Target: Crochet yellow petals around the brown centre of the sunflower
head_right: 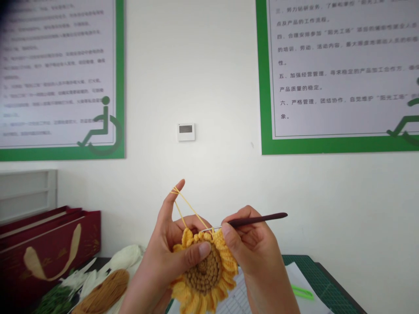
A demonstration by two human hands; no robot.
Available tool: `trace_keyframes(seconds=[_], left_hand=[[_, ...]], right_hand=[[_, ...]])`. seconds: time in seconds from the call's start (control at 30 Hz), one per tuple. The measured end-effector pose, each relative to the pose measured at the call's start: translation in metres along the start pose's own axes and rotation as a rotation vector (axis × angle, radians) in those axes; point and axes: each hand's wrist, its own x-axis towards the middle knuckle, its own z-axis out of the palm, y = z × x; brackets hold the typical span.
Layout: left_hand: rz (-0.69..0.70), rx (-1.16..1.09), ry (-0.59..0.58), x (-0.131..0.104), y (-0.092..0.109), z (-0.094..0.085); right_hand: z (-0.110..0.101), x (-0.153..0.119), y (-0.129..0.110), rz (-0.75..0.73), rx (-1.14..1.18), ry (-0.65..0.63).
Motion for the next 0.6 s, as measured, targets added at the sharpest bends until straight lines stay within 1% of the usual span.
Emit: trace_keyframes(seconds=[0.23,0.37,0.47,0.6], left_hand=[[-0.012,-0.036,0.024,0.0,-0.003,0.0],[-0.003,-0.023,0.028,-0.001,-0.002,0.0],[-0.003,-0.011,0.037,-0.001,-0.001,0.001],[-0.007,-0.015,0.046,-0.002,0.0,0.002]], right_hand=[[0.0,-0.002,0.0,-0.036,0.035,-0.011],[-0.001,-0.001,-0.001,-0.05,0.021,-0.07],[-0.004,0.0,-0.001,-0.115,-0.021,-0.129],[-0.011,0.005,0.005,-0.252,-0.062,-0.226]])
